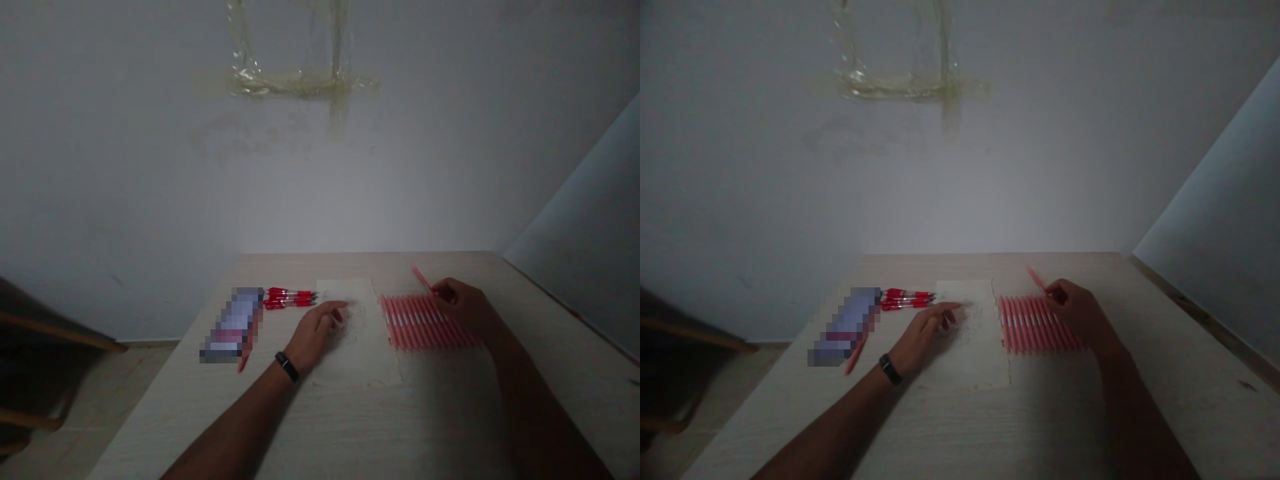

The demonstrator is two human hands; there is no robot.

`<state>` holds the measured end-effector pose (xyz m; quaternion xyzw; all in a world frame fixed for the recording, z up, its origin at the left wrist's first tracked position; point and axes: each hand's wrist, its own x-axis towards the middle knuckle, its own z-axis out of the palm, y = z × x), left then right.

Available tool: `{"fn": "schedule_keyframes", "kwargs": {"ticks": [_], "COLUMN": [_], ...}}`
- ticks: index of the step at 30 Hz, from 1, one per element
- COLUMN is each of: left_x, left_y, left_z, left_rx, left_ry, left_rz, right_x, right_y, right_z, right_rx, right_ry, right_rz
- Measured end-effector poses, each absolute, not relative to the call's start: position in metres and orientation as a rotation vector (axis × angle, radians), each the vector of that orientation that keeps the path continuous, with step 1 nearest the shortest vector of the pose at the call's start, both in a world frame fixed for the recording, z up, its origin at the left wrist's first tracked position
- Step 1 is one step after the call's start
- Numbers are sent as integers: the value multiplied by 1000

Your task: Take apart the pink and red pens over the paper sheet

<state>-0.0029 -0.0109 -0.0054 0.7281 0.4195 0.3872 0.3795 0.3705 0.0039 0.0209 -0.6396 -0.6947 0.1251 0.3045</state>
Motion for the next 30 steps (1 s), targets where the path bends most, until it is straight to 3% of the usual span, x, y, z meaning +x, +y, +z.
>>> {"fn": "schedule_keyframes", "kwargs": {"ticks": [10, 19, 30], "left_x": [2, 0, 0], "left_y": [-7, -6, -6], "left_z": [-7, -9, -9], "left_rx": [2055, 2125, 2110], "left_ry": [1184, 1207, 1216], "left_rz": [952, 913, 936], "right_x": [483, 484, 484], "right_y": [-18, -17, -18], "right_z": [-28, -38, -38], "right_rx": [-2153, -2199, -2196], "right_ry": [-1506, -1515, -1515], "right_rz": [154, 361, 317]}}
